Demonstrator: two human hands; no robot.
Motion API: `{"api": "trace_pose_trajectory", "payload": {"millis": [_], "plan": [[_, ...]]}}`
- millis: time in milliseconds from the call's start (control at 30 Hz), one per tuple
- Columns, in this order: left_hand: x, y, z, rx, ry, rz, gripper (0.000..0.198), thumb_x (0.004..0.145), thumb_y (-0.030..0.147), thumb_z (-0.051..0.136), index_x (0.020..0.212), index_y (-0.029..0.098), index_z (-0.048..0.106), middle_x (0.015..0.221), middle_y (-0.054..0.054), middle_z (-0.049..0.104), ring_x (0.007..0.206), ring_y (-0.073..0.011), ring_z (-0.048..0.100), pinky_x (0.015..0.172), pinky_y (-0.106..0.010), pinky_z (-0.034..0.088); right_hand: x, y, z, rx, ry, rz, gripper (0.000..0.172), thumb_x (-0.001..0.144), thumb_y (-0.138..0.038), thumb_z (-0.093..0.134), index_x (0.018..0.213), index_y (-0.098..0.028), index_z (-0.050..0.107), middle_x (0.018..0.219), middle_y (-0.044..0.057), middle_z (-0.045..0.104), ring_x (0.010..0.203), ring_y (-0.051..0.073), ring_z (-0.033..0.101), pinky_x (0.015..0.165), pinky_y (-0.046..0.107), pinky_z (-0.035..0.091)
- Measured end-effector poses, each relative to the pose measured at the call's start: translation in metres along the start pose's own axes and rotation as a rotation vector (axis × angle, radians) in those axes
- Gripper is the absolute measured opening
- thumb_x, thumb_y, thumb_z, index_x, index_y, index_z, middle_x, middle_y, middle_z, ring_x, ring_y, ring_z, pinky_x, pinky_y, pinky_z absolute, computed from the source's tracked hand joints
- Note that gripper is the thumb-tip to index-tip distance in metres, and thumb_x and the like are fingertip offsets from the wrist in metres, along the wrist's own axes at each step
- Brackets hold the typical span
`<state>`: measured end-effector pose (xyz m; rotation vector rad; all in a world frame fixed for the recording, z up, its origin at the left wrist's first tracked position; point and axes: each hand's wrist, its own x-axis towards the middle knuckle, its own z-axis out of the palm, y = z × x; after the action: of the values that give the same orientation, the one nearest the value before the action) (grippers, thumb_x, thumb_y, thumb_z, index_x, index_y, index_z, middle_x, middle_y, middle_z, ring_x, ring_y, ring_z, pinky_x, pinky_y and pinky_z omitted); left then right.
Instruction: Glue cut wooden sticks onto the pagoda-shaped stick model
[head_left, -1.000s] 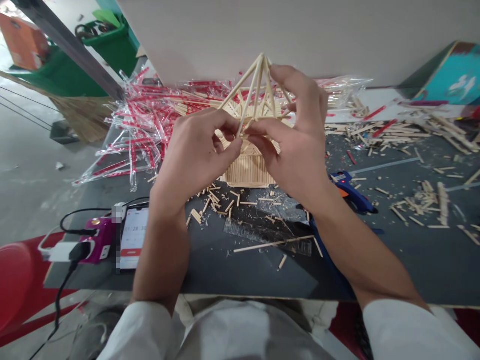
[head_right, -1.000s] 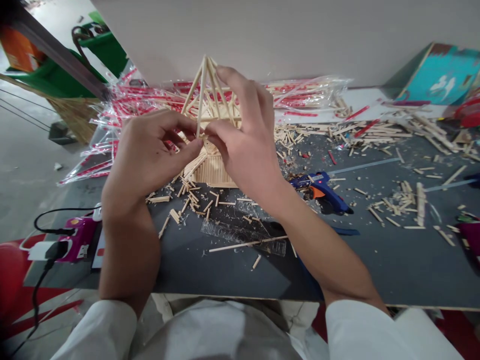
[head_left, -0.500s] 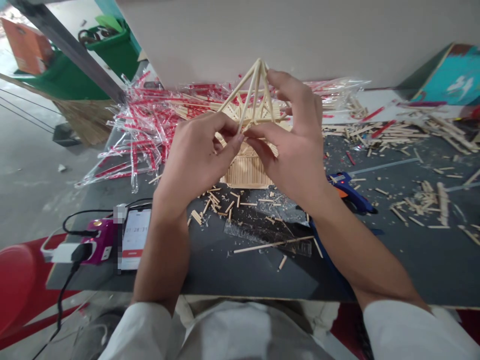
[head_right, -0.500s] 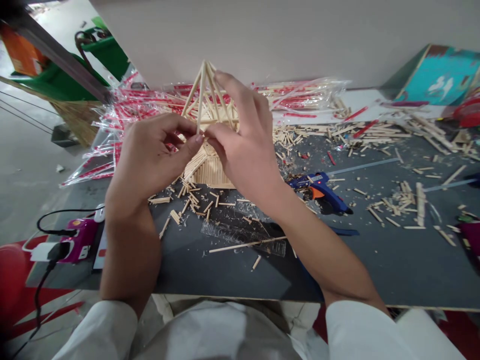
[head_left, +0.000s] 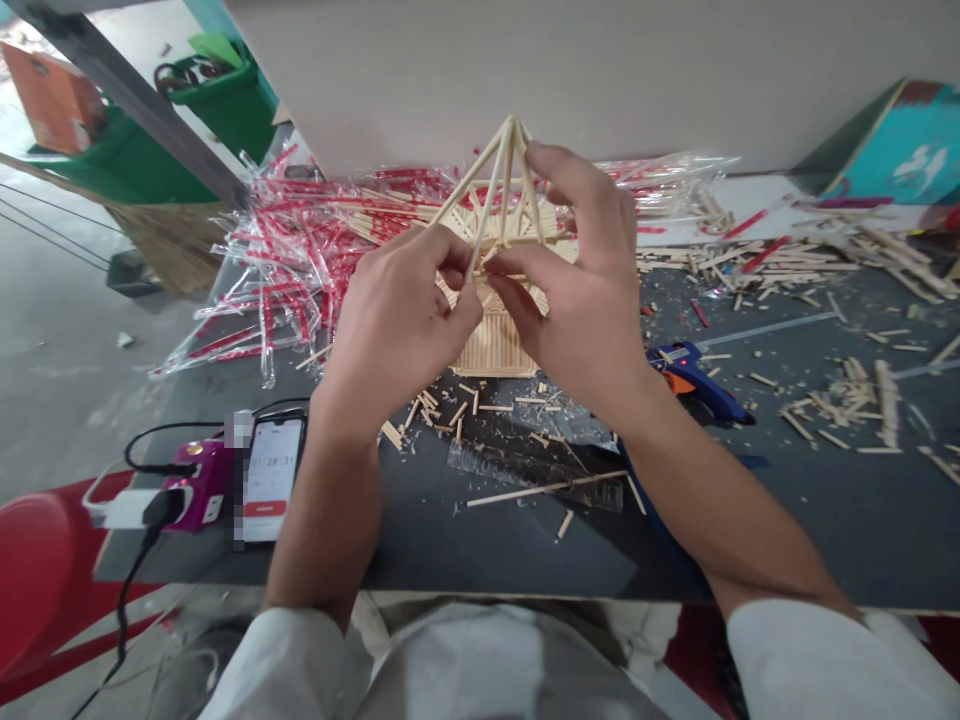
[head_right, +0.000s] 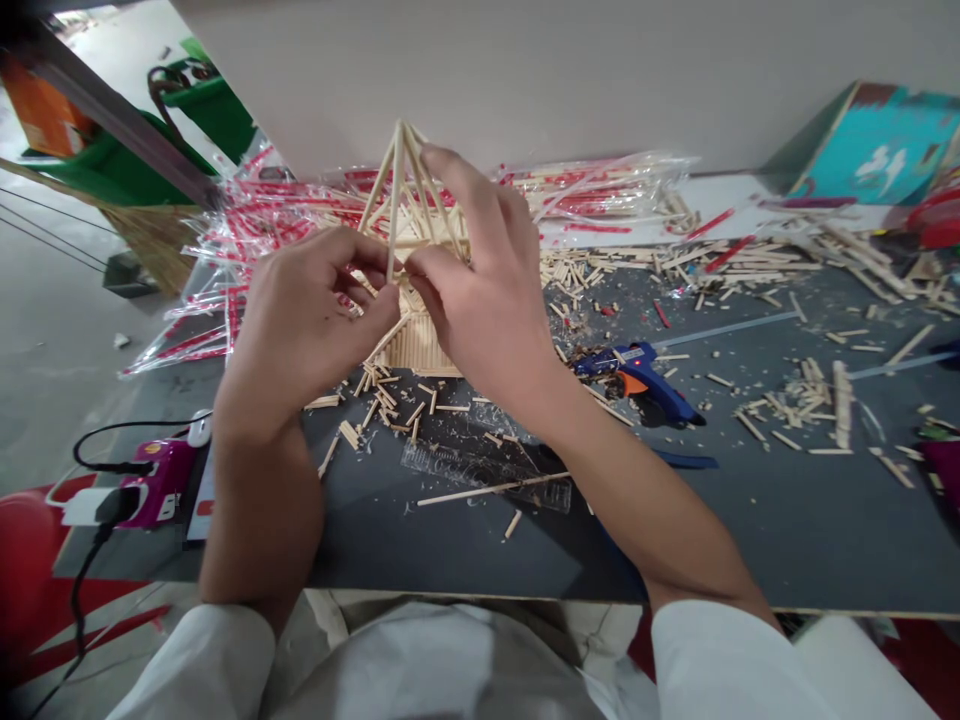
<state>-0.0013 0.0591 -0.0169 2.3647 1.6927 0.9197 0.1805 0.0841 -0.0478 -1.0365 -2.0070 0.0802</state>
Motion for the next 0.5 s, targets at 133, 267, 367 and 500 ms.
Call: {"api": "trace_pose_trajectory", "payload": {"millis": [133, 267, 367, 500], "plan": [[0.000, 0.001, -0.003, -0.007, -0.011, 0.004, 0.017, 0.089, 0.015, 0.061, 0.102, 0.024, 0.068, 0.095, 0.000, 0.074, 0.074, -0.0146, 0.066, 0.078, -0.034, 0.051, 0.000, -0.001, -0.002, -0.013, -0.001, -0.019, 0.017, 0.103, -0.028, 0.054, 0.097, -0.030, 0.069, 0.165, 0.003, 0.044, 0.149, 0.032, 0.041, 0.122, 0.061, 0.039], [0.000, 0.003, -0.006, -0.036, -0.019, 0.006, 0.019, 0.088, 0.014, 0.065, 0.106, 0.020, 0.069, 0.094, 0.001, 0.074, 0.071, -0.0114, 0.065, 0.075, -0.031, 0.049, 0.000, 0.000, -0.002, -0.017, 0.011, -0.045, 0.018, 0.105, -0.028, 0.052, 0.096, -0.027, 0.068, 0.163, 0.004, 0.045, 0.146, 0.032, 0.043, 0.118, 0.060, 0.043], [-0.002, 0.003, -0.010, -0.045, -0.024, -0.013, 0.021, 0.089, 0.014, 0.065, 0.109, 0.019, 0.069, 0.093, 0.002, 0.074, 0.069, -0.0091, 0.065, 0.073, -0.027, 0.048, 0.000, 0.006, 0.001, -0.018, 0.015, -0.085, 0.018, 0.105, -0.028, 0.053, 0.099, -0.024, 0.069, 0.162, 0.004, 0.043, 0.143, 0.032, 0.044, 0.115, 0.060, 0.044], [-0.005, 0.002, -0.017, -0.029, -0.004, -0.024, 0.020, 0.090, 0.012, 0.063, 0.107, 0.018, 0.071, 0.088, 0.004, 0.075, 0.071, -0.0079, 0.066, 0.072, -0.024, 0.047, -0.001, 0.010, 0.004, -0.040, 0.044, -0.133, 0.019, 0.104, -0.028, 0.055, 0.100, -0.022, 0.072, 0.161, 0.007, 0.042, 0.139, 0.033, 0.046, 0.112, 0.060, 0.046]]}}
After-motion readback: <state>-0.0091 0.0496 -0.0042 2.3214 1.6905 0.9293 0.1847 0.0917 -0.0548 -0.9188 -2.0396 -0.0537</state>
